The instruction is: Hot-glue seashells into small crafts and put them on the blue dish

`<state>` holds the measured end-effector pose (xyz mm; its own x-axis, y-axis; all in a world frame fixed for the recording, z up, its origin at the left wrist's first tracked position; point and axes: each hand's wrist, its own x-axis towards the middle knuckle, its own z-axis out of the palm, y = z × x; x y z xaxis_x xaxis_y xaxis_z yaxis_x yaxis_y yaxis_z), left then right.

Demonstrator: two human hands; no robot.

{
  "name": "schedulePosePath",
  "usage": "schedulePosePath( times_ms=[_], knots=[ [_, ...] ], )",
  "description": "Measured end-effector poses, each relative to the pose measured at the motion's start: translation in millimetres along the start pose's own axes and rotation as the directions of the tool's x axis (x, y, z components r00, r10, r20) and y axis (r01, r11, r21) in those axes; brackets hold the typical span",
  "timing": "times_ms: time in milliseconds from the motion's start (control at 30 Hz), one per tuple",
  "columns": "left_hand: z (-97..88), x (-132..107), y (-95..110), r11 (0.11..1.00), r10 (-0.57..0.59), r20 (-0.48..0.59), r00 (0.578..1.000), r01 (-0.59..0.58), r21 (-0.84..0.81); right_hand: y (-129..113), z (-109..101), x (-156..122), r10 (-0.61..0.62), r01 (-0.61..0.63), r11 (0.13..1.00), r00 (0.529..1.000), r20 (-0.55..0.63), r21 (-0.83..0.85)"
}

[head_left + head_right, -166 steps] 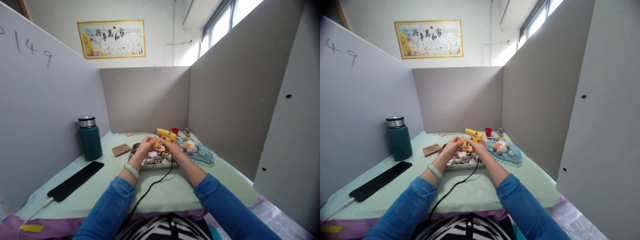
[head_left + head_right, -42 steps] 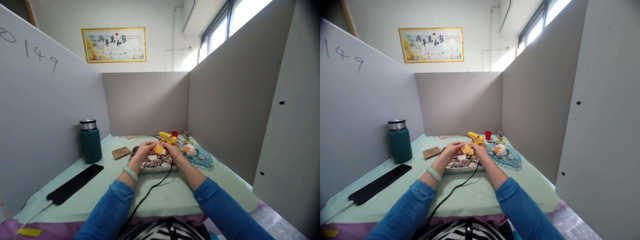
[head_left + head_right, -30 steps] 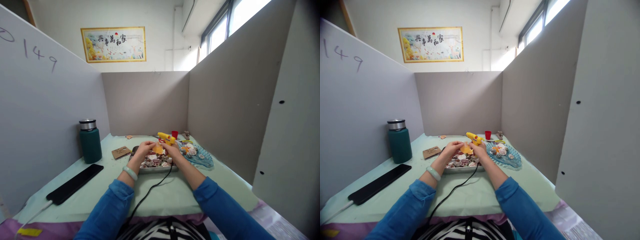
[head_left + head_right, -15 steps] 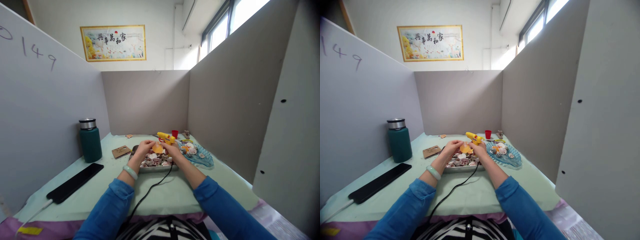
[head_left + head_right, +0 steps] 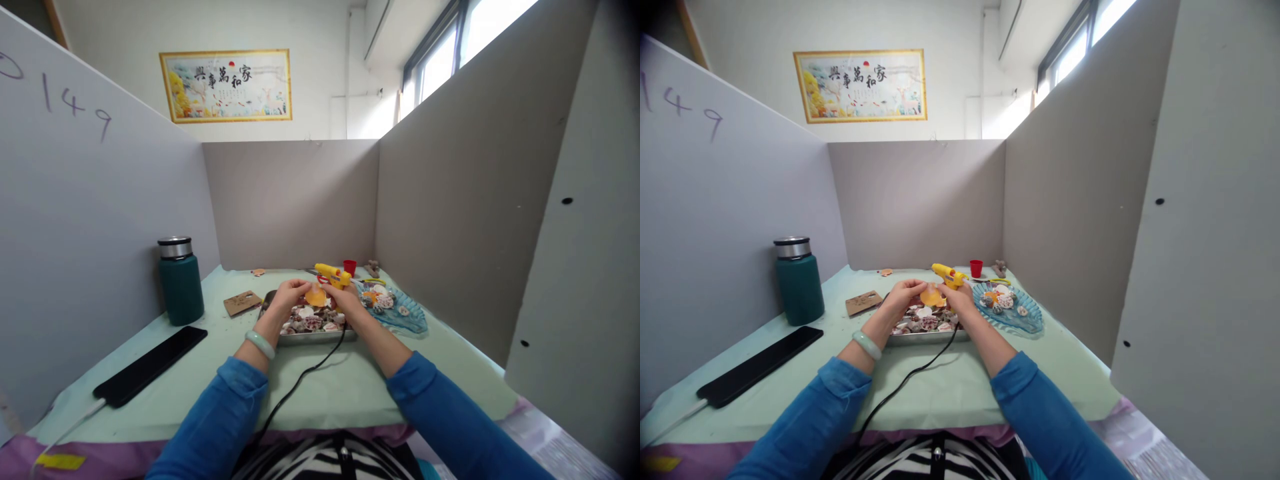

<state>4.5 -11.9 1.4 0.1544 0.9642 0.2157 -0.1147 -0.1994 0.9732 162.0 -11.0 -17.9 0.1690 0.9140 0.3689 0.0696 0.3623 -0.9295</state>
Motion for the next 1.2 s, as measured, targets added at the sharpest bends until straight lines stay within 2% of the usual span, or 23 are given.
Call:
schedulePosePath(
  times_ms=[267, 667, 867, 1033, 1200],
  knots=[
    [-3.3, 1.9, -1.2, 1.0, 0.008, 0.004, 1.0, -0.008, -0.025, -7.1, 0.4, -5.3, -0.002, 0.0, 0.999, 0.999, 0.047, 0.055],
    [0.0, 6.0, -5.6, 0.999, -0.018, 0.021, 1.0, 0.019, -0.026, -6.1, 1.3, -2.9, 0.036, -0.036, 0.997, 0.999, -0.005, 0.073],
    [-0.8, 4.5, -6.6, 0.999, -0.037, -0.004, 0.999, 0.037, 0.025, -6.9, 1.2, -5.4, 0.016, -0.018, 0.999, 0.999, 0.051, 0.035],
    [-1.9, 5.7, -8.9, 0.999, -0.002, 0.041, 0.999, 0.001, 0.036, -5.7, 0.8, -4.0, 0.025, -0.025, 1.0, 1.0, 0.014, -0.011],
    [-1.8, 6.0, -9.6, 0.999, -0.002, 0.032, 1.0, 0.001, 0.039, -2.0, 1.1, -0.9, 0.021, -0.021, 0.999, 1.0, 0.008, -0.046]
  ],
)
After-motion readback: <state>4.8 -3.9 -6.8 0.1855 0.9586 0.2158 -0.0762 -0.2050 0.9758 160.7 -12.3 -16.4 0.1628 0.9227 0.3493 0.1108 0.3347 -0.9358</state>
